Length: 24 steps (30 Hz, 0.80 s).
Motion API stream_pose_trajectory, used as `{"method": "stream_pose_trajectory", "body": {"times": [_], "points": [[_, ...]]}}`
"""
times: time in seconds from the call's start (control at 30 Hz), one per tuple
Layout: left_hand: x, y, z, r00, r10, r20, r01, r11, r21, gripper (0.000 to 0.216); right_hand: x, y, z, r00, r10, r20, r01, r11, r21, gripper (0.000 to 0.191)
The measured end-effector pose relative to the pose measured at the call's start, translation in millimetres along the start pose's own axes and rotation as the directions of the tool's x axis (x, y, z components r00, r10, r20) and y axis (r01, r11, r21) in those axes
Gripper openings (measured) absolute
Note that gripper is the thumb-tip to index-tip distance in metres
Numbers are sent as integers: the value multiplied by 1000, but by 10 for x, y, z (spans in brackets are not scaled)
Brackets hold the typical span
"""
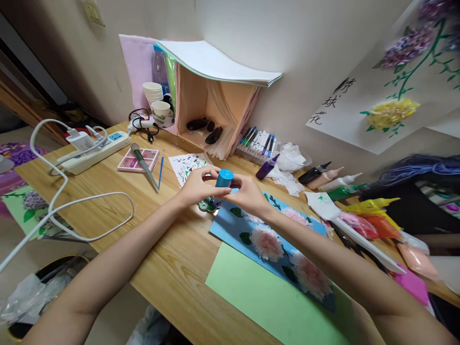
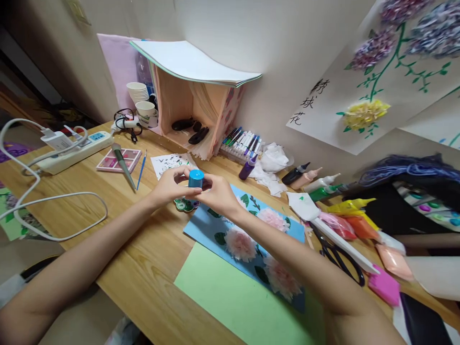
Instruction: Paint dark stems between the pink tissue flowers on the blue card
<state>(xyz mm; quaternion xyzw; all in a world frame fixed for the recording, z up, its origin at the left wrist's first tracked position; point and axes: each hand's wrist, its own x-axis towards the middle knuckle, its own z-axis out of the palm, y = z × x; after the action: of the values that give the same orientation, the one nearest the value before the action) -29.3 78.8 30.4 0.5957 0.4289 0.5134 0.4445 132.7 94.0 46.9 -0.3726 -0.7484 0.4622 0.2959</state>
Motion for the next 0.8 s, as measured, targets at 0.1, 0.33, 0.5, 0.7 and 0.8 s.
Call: {"method": "stream_pose_trajectory", "body": {"times": [0.1,0.33,0.5,0.7,0.8], "points": [[-2,-29,35,999,11,40,-7,996,-86,41,-25,-31,-18,998,-35,-43,29,991,-129,27],[-19,-9,56,997,-37,68,48,984,-169,38,5,-65,-53,997,-49,-55,38,982,-185,22],[-24,-27,53,996,-68,56,77,982,-173,38,17,-59,-39,998,-15,-69,3,985,-174,20],[-17,-102,52,996,-75,55,87,964,-251,38,10,-67,-25,997,14,-76,-27,986,-166,18],[-15,-107,58,995,-86,54,98,956,-277,40,6,-77,-21,996,19,-82,-33,984,-172,18]]}}
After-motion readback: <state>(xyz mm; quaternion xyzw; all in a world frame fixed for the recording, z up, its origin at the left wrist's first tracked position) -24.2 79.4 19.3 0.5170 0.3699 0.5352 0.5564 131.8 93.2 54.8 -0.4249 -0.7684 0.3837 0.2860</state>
